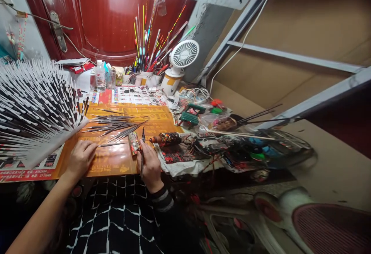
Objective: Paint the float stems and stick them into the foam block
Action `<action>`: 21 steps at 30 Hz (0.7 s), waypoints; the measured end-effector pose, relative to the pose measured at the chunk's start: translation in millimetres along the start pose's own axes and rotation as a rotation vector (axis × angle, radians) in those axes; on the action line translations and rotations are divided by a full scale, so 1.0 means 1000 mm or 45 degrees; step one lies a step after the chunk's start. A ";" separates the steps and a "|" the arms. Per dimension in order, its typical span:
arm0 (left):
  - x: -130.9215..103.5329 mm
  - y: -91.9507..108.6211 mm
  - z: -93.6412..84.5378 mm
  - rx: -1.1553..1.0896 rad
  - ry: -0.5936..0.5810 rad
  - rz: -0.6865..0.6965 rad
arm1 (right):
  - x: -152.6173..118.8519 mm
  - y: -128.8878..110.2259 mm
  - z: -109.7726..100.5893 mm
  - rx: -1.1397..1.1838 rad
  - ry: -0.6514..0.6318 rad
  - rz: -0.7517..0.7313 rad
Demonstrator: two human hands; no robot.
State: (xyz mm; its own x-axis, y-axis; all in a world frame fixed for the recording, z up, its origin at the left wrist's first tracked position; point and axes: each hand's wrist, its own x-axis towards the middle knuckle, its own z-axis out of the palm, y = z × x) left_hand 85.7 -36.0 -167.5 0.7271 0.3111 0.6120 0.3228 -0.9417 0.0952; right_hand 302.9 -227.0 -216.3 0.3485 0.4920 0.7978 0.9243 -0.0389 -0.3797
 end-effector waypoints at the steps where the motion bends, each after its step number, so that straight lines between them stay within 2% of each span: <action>1: 0.000 0.000 0.000 -0.007 0.005 0.007 | 0.000 0.000 0.000 -0.005 0.003 -0.001; 8: 0.004 0.002 0.000 -0.055 0.025 0.028 | 0.002 -0.001 -0.001 -0.041 0.025 0.002; 14: 0.005 0.014 0.008 -0.085 0.058 0.012 | -0.005 -0.008 -0.010 -0.003 0.128 -0.064; 17: 0.003 0.018 0.011 -0.089 0.056 -0.006 | -0.016 -0.017 -0.008 0.126 0.138 -0.168; 21: -0.001 0.020 0.013 -0.102 0.032 -0.035 | -0.027 -0.039 0.009 0.348 0.024 -0.375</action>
State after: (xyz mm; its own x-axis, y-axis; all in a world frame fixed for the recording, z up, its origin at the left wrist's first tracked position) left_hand 99.5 -53.7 -176.5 0.7031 0.3343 0.6276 0.2917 -0.9405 0.1741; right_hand 255.7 -231.5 -227.2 0.0801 0.4315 0.8985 0.9105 0.3352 -0.2422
